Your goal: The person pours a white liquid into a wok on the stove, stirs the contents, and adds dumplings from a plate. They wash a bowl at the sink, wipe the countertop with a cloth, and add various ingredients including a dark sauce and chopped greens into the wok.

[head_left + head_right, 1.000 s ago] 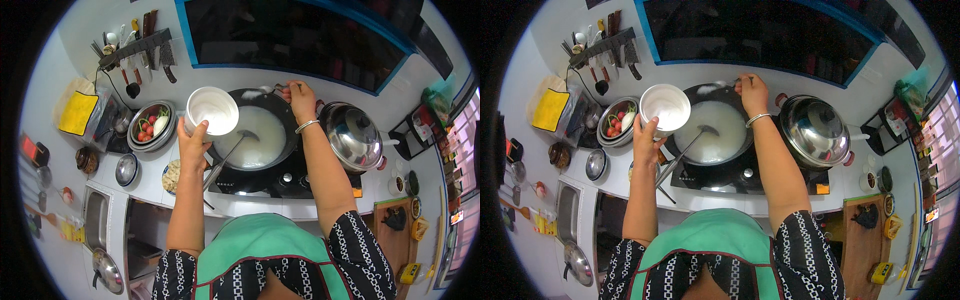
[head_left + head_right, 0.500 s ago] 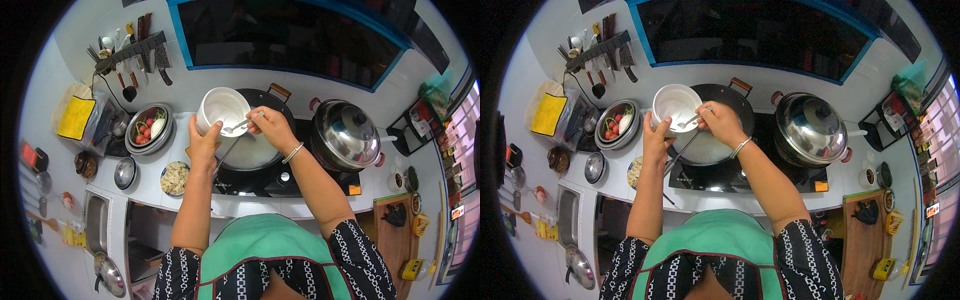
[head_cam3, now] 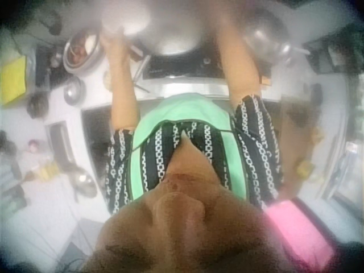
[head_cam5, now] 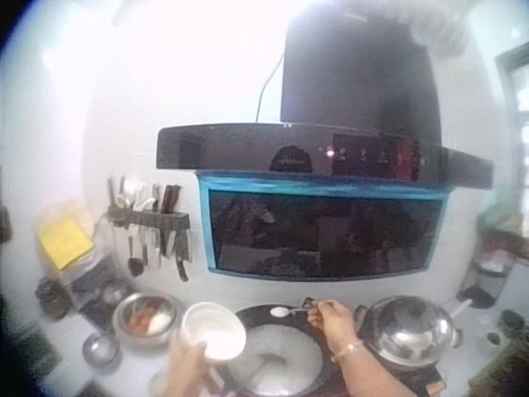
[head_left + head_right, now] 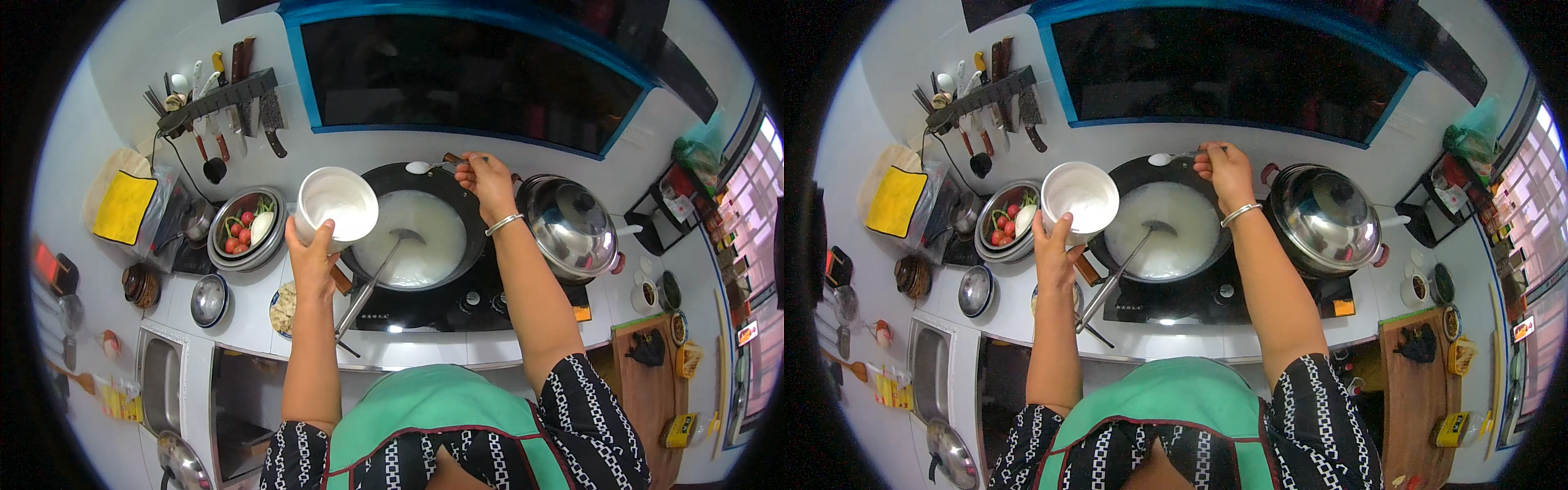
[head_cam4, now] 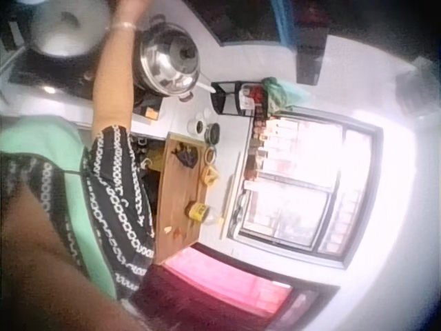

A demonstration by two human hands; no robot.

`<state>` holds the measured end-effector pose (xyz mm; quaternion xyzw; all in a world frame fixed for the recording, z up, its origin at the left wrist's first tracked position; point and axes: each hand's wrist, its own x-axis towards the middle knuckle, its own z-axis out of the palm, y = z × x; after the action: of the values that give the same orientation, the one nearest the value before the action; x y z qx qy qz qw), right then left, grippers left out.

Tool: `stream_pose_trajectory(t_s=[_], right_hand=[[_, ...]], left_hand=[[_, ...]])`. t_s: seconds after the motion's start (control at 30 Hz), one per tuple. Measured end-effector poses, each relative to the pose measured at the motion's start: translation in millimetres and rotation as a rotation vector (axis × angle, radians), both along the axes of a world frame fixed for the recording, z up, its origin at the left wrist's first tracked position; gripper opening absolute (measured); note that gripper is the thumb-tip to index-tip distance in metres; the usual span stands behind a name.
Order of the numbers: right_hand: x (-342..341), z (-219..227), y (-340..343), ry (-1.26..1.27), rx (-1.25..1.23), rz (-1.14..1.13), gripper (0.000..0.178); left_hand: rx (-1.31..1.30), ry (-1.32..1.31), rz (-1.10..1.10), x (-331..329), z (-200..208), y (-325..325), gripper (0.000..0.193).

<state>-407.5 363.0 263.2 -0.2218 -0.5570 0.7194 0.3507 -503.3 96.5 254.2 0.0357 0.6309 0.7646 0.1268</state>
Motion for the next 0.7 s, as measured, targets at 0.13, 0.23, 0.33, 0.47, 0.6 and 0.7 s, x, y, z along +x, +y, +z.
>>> stream_pose_trajectory(t_s=[0.13,0.23,0.33,0.47,0.6,0.7], right_hand=[[-10,-3,3,-0.017,0.019,-0.093,0.023],[1,-7,1,-0.103,0.106,-0.184,0.023],[26,-5,-8,-0.094,0.109,-0.188,0.023],[83,5,-25,0.096,0.065,-0.110,0.023],[158,-6,-35,0.089,0.023,0.003,0.026],[261,-56,9,-0.041,0.518,-0.194,0.036]], left_hand=[[0.037,0.008,-0.040,2,7,-10,0.081],[0.033,-0.005,-0.071,10,3,-13,0.082],[0.065,-0.041,-0.115,14,-11,-8,0.082],[0.027,-0.057,-0.210,65,-7,17,0.085],[0.111,-0.074,-0.405,133,-3,62,0.078],[0.181,0.011,-0.579,227,-37,131,0.068]])
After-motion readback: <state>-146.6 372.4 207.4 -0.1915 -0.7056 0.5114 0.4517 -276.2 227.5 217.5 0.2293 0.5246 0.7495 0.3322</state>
